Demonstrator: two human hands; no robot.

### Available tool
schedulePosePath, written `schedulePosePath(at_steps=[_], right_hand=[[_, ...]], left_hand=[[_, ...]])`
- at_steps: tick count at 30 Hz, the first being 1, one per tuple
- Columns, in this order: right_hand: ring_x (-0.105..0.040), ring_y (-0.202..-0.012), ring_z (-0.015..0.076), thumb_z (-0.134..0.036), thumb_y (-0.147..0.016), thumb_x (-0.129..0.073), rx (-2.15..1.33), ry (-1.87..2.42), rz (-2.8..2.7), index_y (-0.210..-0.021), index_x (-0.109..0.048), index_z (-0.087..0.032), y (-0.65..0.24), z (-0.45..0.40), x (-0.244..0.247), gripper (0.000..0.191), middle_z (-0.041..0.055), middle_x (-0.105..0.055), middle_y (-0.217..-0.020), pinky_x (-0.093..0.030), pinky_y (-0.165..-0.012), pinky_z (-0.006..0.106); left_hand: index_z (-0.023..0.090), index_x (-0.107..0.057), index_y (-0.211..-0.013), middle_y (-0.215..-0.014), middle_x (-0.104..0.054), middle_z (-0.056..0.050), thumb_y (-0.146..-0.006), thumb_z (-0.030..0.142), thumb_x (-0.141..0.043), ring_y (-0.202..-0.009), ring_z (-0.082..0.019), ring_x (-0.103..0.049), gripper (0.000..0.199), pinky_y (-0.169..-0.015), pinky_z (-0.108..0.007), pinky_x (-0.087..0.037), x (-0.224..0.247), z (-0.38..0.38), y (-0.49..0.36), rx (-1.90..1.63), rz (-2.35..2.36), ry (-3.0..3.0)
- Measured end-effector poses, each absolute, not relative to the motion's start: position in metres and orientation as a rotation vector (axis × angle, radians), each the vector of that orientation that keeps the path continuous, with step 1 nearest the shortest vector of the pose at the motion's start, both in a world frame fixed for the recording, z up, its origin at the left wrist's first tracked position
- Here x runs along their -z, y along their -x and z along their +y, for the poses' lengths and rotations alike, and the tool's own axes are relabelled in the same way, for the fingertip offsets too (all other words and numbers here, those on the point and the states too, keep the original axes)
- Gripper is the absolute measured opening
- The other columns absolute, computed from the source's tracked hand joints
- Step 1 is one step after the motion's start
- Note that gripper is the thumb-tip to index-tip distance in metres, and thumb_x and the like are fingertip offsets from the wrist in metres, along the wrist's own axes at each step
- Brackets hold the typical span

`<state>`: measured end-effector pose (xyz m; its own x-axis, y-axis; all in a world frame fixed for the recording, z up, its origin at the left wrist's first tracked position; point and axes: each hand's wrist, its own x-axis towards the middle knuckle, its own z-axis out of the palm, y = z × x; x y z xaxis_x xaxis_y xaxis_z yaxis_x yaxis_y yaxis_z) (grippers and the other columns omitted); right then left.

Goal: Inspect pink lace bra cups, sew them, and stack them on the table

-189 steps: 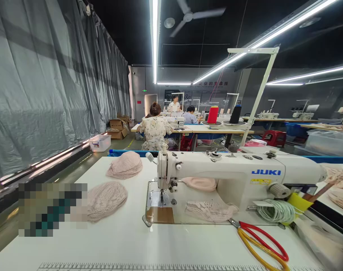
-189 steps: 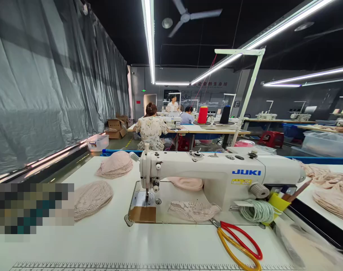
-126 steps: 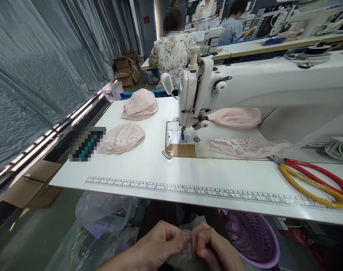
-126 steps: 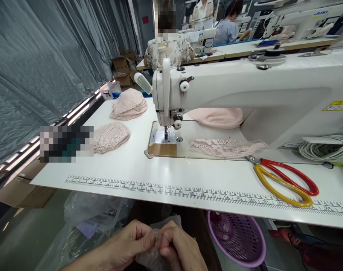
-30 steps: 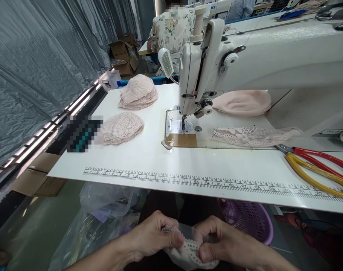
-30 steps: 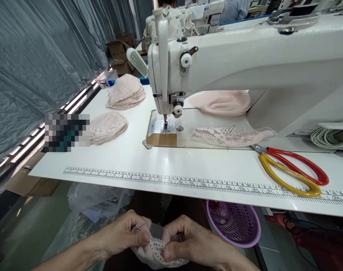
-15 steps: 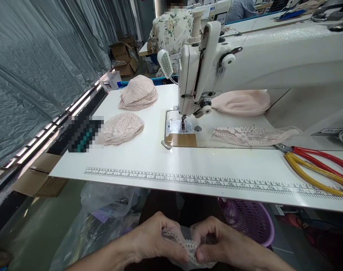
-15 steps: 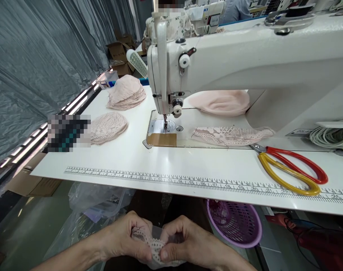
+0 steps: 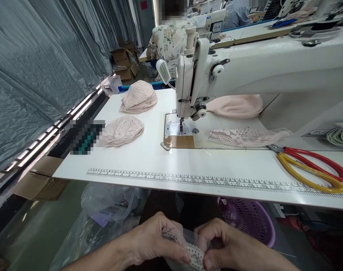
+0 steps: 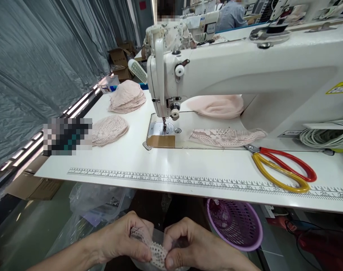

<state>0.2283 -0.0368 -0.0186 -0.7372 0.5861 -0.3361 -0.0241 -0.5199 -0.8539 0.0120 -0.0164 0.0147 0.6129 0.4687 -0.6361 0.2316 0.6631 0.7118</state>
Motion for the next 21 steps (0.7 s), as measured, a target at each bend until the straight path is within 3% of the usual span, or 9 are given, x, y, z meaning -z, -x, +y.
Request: schedulePosePath(at_steps=[8, 12, 14, 15, 17, 19, 21], right_hand=[[-0.051, -0.066, 0.0115, -0.047, -0.072, -0.077, -2.157, 0.712, -1.442, -0.073, -0.074, -0.011, -0.243, -0.041, -0.005, 0.036, 0.0015, -0.058, -0.07, -0.033, -0.058, 0.022], [-0.053, -0.057, 0.0108, -0.056, -0.082, -0.065, -1.934, 0.507, -1.634, -0.071, -0.074, -0.012, -0.254, -0.043, -0.022, 0.046, 0.0024, -0.058, -0.062, -0.037, -0.054, 0.022], [-0.056, -0.062, 0.0116, -0.049, -0.087, -0.062, -1.621, 0.559, -1.65, -0.085, -0.074, -0.017, -0.249, -0.043, -0.022, 0.034, 0.0019, -0.061, -0.068, -0.042, -0.058, 0.021], [-0.057, -0.074, 0.013, -0.039, -0.089, -0.063, -1.448, 0.651, -1.623, -0.107, -0.069, -0.022, -0.243, -0.041, -0.018, 0.026, 0.0026, -0.062, -0.082, -0.044, -0.066, 0.022], [-0.058, -0.086, 0.0164, -0.037, -0.089, -0.062, -0.881, 0.635, -1.748, -0.136, -0.047, -0.028, -0.229, -0.036, -0.007, 0.05, 0.0061, -0.06, -0.101, -0.048, -0.07, 0.025], [-0.057, -0.091, 0.0184, -0.037, -0.089, -0.06, -0.603, 0.538, -1.758, -0.141, -0.037, -0.033, -0.216, -0.031, 0.004, 0.057, 0.0072, -0.055, -0.11, -0.049, -0.07, 0.027], [-0.057, -0.088, 0.0187, -0.034, -0.089, -0.06, -0.436, 0.517, -1.76, -0.135, -0.044, -0.035, -0.211, -0.027, 0.01, 0.049, 0.0056, -0.054, -0.109, -0.049, -0.07, 0.028]], left_hand=[[0.012, -0.063, -0.059, -0.06, -0.054, 0.003, -0.054, 0.032, -0.085, -0.055, -0.007, -0.045, 0.03, -0.053, -0.019, -0.034, -0.042, -0.018, -0.018, -0.155, 0.885, -0.937], [0.012, -0.066, -0.059, -0.058, -0.051, 0.005, -0.059, 0.027, -0.082, -0.051, -0.005, -0.04, 0.022, -0.05, -0.019, -0.032, -0.071, -0.022, -0.026, -0.154, 0.807, -1.044], [0.013, -0.069, -0.063, -0.059, -0.052, 0.004, -0.062, 0.026, -0.079, -0.051, -0.005, -0.04, 0.016, -0.049, -0.019, -0.031, -0.086, -0.021, -0.031, -0.149, 0.749, -1.148], [0.013, -0.07, -0.064, -0.06, -0.052, 0.004, -0.063, 0.025, -0.078, -0.052, -0.005, -0.04, 0.015, -0.049, -0.019, -0.031, -0.092, -0.019, -0.033, -0.155, 0.742, -1.193], [0.013, -0.07, -0.063, -0.058, -0.053, 0.004, -0.061, 0.025, -0.079, -0.052, -0.006, -0.042, 0.015, -0.05, -0.019, -0.033, -0.097, -0.013, -0.036, -0.171, 0.794, -1.225], [0.014, -0.069, -0.06, -0.056, -0.055, 0.004, -0.055, 0.028, -0.081, -0.053, -0.008, -0.045, 0.019, -0.052, -0.02, -0.036, -0.096, -0.003, -0.037, -0.159, 0.897, -1.183], [0.014, -0.067, -0.057, -0.056, -0.058, 0.003, -0.05, 0.03, -0.084, -0.053, -0.009, -0.048, 0.025, -0.054, -0.021, -0.039, -0.092, 0.006, -0.036, -0.117, 0.958, -1.142]])
